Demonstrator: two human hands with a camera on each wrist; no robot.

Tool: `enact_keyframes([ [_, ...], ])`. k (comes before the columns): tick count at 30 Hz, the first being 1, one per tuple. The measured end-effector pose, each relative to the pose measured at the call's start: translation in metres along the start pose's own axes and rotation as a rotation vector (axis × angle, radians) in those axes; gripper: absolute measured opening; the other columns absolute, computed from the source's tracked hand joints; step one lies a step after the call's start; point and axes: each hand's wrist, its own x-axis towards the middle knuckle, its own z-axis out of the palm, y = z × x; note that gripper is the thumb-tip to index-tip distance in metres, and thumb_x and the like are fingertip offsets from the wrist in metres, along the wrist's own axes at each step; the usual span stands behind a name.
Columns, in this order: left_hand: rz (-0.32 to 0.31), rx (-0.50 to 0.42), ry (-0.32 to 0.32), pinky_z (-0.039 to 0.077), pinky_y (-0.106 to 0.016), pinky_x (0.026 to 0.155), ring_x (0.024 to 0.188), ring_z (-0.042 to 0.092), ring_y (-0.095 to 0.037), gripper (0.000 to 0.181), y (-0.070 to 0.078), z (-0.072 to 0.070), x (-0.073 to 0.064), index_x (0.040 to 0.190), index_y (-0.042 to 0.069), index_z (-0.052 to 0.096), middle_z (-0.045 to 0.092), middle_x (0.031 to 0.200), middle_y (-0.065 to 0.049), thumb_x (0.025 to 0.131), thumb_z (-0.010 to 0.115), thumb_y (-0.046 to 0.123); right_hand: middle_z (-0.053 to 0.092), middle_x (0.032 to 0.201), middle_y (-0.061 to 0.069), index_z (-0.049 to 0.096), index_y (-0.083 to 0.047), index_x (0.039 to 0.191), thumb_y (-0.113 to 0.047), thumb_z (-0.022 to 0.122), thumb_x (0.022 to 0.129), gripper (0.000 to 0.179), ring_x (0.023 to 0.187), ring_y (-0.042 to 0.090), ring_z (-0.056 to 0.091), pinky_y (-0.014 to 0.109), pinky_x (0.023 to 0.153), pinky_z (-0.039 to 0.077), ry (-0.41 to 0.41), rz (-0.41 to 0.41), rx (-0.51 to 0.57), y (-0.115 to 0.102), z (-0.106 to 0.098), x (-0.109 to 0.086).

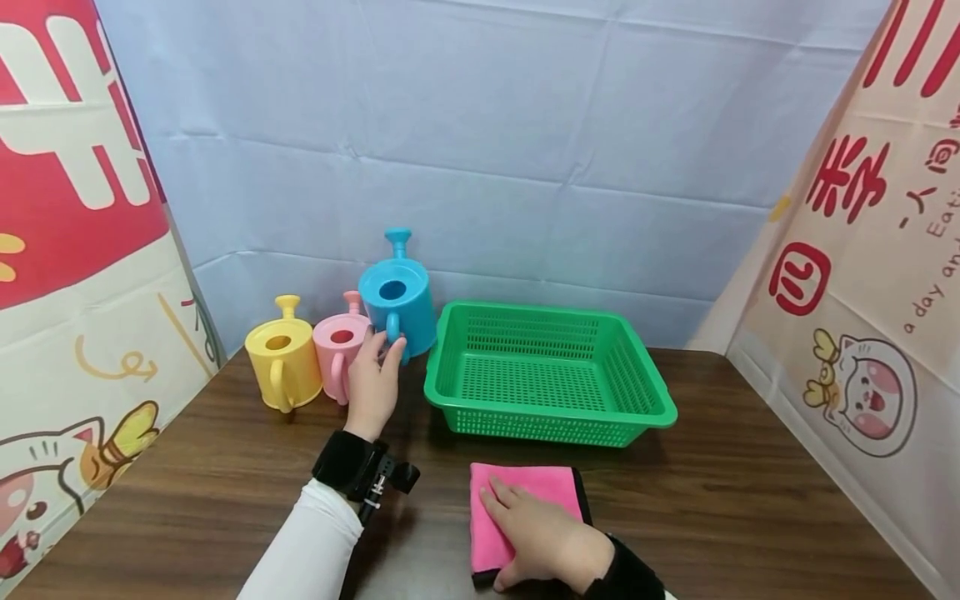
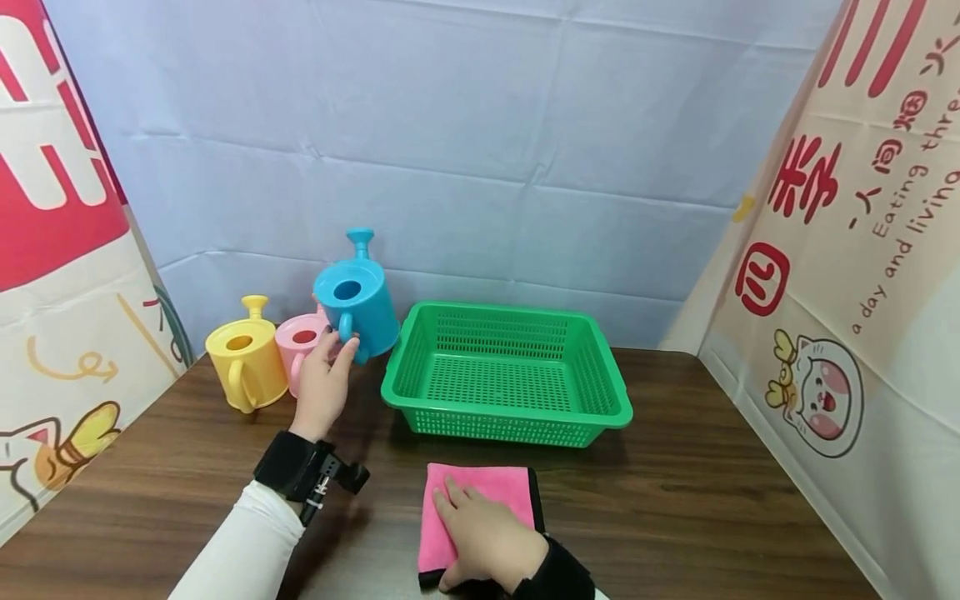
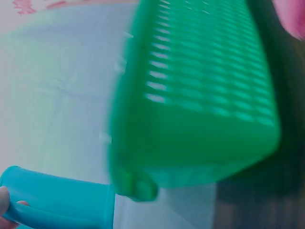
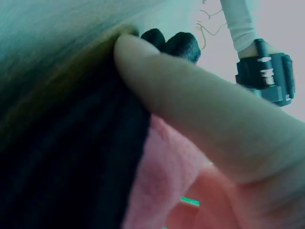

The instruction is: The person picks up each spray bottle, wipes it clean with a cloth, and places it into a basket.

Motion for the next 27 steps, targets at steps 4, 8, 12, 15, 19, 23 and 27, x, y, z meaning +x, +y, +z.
enact_keyframes([
  [4, -0.044, -0.137, -0.024, 0.045, -0.042, 0.092, 0.114, 0.054, -0.028, 0.034, 0.017, -0.004, -0.003, 0.122, 0.002, 0.056, 0.056, 0.124, -0.013, 0.097, 0.051, 0.025, 0.035, 0.146, 0.01, 0.04, -0.012, 0.142, -0.045, 0.081, 0.066, 0.092, 0.128, 0.027, 0.041, 0.043, 0.096, 0.042, 0.011, -0.002, -0.014, 0.001, -0.001, 0.0],
  [8, -0.153, -0.371, -0.094, 0.045, -0.039, 0.09, 0.117, 0.053, -0.028, 0.038, 0.032, -0.007, -0.005, 0.127, 0.002, 0.051, 0.051, 0.131, -0.012, 0.098, 0.048, 0.026, 0.039, 0.143, 0.009, 0.041, -0.011, 0.141, -0.044, 0.08, 0.067, 0.09, 0.125, 0.023, 0.044, 0.051, 0.093, 0.041, 0.03, -0.019, -0.039, 0.004, -0.003, 0.001],
  [12, -0.229, -0.555, -0.152, 0.045, -0.038, 0.091, 0.116, 0.054, -0.028, 0.036, 0.041, -0.008, -0.006, 0.126, -0.002, 0.049, 0.049, 0.131, -0.015, 0.099, 0.045, 0.022, 0.045, 0.139, 0.012, 0.041, -0.006, 0.14, -0.038, 0.082, 0.066, 0.09, 0.112, 0.021, 0.055, 0.041, 0.087, 0.047, 0.109, -0.057, -0.046, 0.007, -0.004, 0.003],
  [15, -0.28, -0.65, -0.199, 0.045, -0.039, 0.092, 0.114, 0.055, -0.029, 0.036, 0.046, -0.007, -0.008, 0.126, -0.002, 0.048, 0.05, 0.131, -0.017, 0.1, 0.044, 0.022, 0.048, 0.133, 0.016, 0.039, 0.0, 0.139, -0.03, 0.085, 0.064, 0.093, 0.094, 0.019, 0.062, 0.028, 0.073, 0.051, 0.194, -0.056, -0.019, 0.011, -0.003, 0.006],
  [19, -0.333, -0.698, -0.251, 0.044, -0.039, 0.093, 0.113, 0.055, -0.029, 0.038, 0.049, -0.005, -0.01, 0.126, -0.001, 0.048, 0.05, 0.13, -0.017, 0.1, 0.044, 0.025, 0.054, 0.118, 0.016, 0.04, 0.003, 0.136, -0.023, 0.086, 0.063, 0.09, 0.088, 0.019, 0.061, 0.027, 0.068, 0.051, 0.281, -0.042, 0.034, 0.02, -0.002, 0.012],
  [23, -0.331, -0.679, -0.284, 0.043, -0.04, 0.094, 0.116, 0.054, -0.028, 0.038, 0.049, -0.002, -0.012, 0.125, 0.0, 0.049, 0.05, 0.131, -0.015, 0.099, 0.045, 0.026, 0.06, 0.103, 0.003, 0.055, -0.007, 0.119, -0.025, 0.085, 0.065, 0.065, 0.091, 0.015, 0.06, 0.03, 0.073, 0.05, 0.329, -0.071, 0.117, 0.031, -0.005, 0.014],
  [27, -0.295, -0.687, -0.325, 0.041, -0.044, 0.096, 0.119, 0.051, -0.029, 0.037, 0.05, 0.002, -0.015, 0.124, -0.003, 0.05, 0.049, 0.133, -0.016, 0.099, 0.046, 0.025, 0.061, 0.099, -0.011, 0.058, -0.023, 0.104, -0.027, 0.082, 0.07, 0.042, 0.091, 0.008, 0.059, 0.028, 0.075, 0.049, 0.393, -0.162, 0.387, 0.038, -0.019, 0.008],
])
